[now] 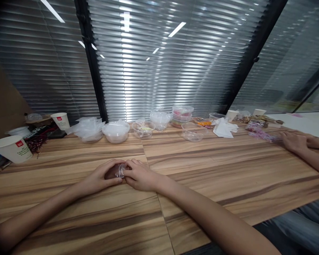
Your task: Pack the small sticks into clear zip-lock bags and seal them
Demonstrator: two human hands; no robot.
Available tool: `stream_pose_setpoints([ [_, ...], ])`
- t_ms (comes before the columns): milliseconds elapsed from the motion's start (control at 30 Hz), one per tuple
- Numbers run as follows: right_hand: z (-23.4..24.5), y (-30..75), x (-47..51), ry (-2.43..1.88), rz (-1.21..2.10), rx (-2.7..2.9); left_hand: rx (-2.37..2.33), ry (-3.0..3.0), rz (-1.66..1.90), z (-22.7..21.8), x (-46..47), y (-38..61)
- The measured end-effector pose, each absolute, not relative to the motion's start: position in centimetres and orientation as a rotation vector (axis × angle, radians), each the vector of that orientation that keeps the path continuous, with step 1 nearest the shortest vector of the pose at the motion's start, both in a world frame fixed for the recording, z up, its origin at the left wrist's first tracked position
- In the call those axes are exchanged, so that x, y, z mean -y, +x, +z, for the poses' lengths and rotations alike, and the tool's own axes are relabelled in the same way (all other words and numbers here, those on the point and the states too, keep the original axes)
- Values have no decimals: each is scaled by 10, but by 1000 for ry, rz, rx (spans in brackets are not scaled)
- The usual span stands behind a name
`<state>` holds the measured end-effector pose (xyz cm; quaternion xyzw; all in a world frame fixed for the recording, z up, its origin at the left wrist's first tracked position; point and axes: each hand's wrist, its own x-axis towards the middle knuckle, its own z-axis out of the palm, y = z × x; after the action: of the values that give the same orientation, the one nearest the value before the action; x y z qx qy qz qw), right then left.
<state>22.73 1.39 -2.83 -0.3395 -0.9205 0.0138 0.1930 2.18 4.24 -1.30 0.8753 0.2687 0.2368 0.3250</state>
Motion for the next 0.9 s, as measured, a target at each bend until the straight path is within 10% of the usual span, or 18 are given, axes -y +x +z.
stream_pose_setpoints([
  [900,-27,228,-14,-879,38,2561,-705,2306,629,-9,-41,24],
])
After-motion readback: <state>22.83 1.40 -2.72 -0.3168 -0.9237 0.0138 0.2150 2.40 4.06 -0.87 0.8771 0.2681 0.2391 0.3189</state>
